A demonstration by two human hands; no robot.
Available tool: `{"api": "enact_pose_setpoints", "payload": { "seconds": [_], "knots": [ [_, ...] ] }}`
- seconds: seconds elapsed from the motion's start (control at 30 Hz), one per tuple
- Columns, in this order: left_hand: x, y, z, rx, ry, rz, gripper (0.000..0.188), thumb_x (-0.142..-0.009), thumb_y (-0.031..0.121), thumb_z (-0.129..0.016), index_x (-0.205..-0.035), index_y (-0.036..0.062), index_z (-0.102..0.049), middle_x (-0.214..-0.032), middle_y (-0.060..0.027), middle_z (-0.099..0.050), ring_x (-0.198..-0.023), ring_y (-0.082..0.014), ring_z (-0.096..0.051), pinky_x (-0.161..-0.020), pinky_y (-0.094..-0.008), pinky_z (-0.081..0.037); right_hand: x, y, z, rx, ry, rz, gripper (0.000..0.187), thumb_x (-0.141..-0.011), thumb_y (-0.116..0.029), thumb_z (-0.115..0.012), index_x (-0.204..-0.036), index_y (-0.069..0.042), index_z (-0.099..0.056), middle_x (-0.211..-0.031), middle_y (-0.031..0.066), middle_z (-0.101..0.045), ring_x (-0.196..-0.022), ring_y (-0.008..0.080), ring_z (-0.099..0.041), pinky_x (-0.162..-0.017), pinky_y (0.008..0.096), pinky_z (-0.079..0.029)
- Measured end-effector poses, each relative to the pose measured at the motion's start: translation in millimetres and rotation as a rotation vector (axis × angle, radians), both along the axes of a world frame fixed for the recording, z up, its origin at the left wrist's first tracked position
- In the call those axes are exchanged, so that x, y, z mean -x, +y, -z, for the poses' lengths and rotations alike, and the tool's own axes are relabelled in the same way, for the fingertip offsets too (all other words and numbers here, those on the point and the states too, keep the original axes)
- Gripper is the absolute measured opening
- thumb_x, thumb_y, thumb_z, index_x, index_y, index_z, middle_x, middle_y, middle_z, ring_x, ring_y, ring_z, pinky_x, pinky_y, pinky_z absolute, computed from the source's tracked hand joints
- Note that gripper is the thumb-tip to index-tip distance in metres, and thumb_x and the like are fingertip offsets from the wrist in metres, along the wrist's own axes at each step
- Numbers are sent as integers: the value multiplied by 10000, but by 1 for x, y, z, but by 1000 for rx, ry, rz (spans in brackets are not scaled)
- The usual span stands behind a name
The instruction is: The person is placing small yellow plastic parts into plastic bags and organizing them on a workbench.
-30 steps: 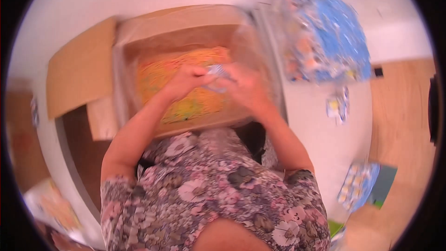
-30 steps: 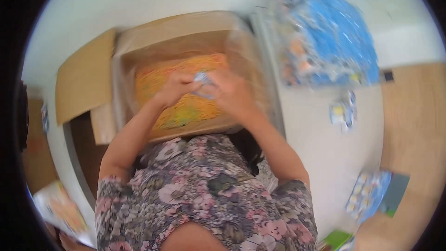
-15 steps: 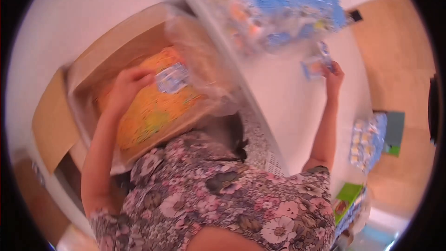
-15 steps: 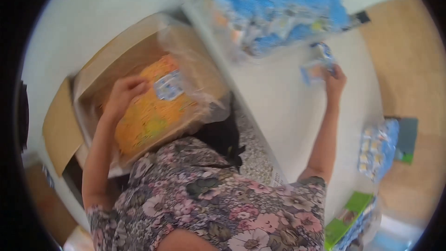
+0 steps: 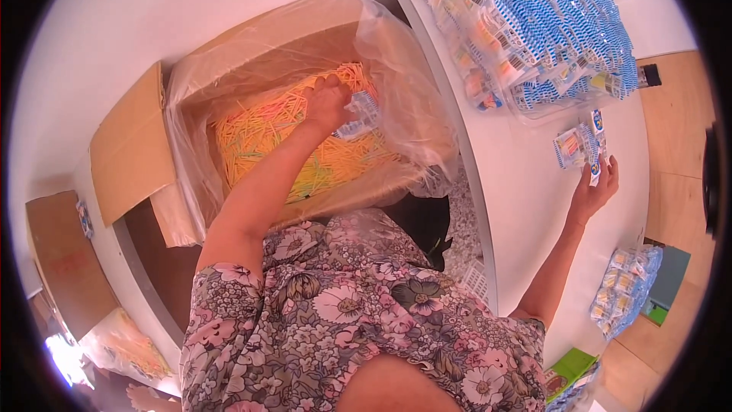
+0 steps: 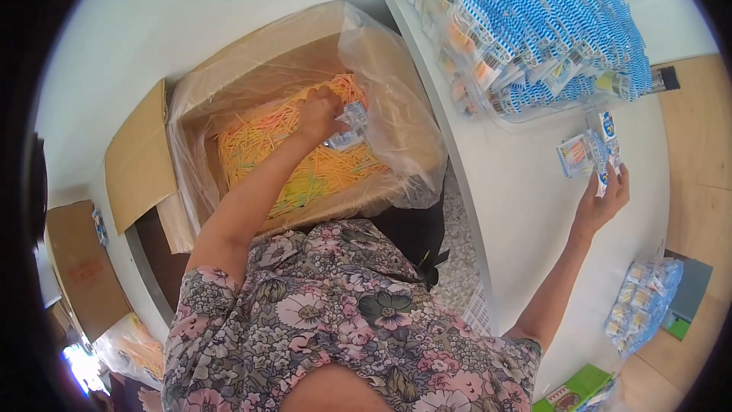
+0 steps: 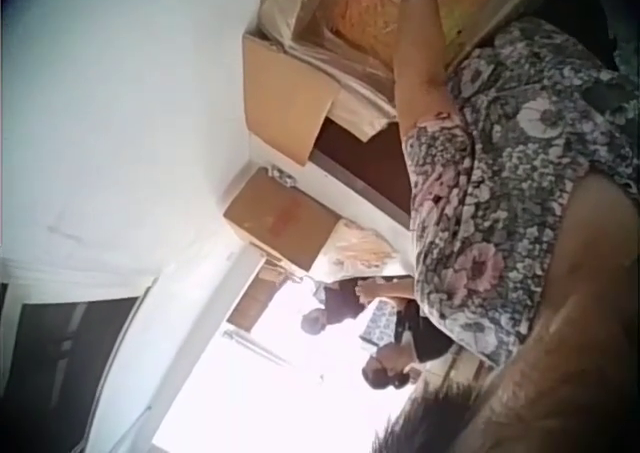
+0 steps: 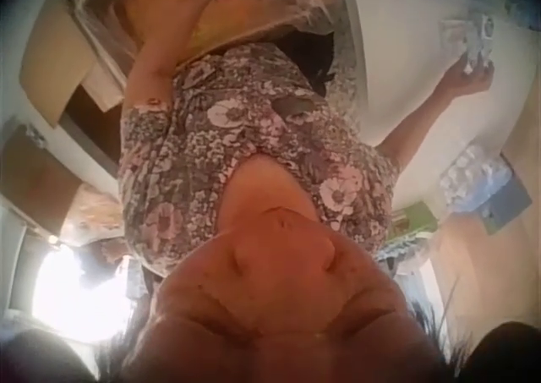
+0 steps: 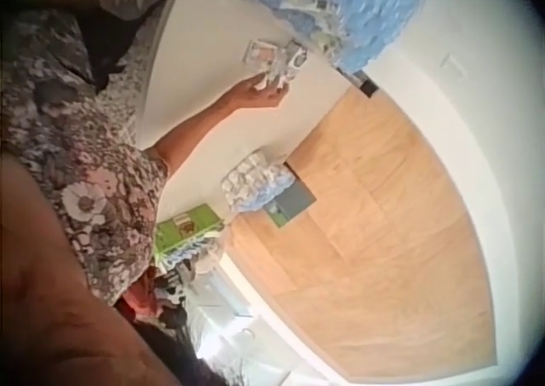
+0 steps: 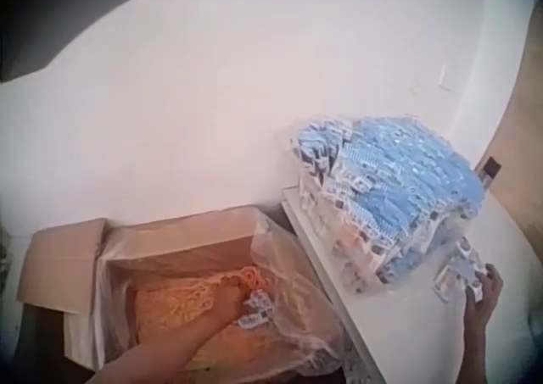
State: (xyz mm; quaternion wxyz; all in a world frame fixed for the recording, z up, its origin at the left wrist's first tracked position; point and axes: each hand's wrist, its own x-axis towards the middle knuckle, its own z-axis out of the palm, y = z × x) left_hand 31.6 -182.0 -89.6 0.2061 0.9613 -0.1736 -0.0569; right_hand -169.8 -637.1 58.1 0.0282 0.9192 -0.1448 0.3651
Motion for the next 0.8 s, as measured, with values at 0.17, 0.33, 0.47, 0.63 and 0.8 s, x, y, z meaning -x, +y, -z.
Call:
{"api": "enact_pose_setpoints", "payload": {
  "seconds": [0.17,0.33,0.47,0.63,0.8],
  "knots": [
    [-5,-1,4,105,130,-59,267,-573,210,-814,-725,116,-616,-835,-18,-601,-889,-243,-560,-768,-483,-367,-12,41,-15,-19,-97,-104,351,-803,-7,-646,-1142,-94,-612,-1296,102,-456,-1115,248,-461,-932,346,-422],
    [-6,2,10,261,171,-113,256,-605,190,-809,-723,86,-607,-731,-21,-630,-763,-207,-600,-745,-431,-406,-25,77,-28,70,-74,-239,345,-788,55,-636,-1105,-80,-627,-1264,114,-473,-1154,260,-464,-915,347,-437],
    [-12,9,9,318,317,-89,248,-623,194,-804,-815,100,-677,-754,-40,-649,-703,-196,-613,-666,-331,-453,-27,105,-33,22,-141,-350,294,-760,55,-646,-1032,-58,-644,-1192,125,-539,-1097,280,-497,-917,366,-420],
    [-10,7,10,248,343,-49,202,-683,236,-725,-879,188,-731,-863,-56,-682,-799,-250,-622,-849,-426,-359,-32,142,-40,136,-108,-478,236,-737,80,-649,-941,-38,-655,-1148,132,-564,-1021,277,-538,-877,368,-433],
    [-2,22,-1,230,-48,72,173,-728,208,-680,-891,180,-730,-883,-81,-677,-835,-289,-623,-797,-417,-421,-21,193,-50,-81,-181,-625,263,-707,128,-629,-950,29,-628,-1087,189,-583,-959,305,-568,-814,371,-476]
  ]
}}
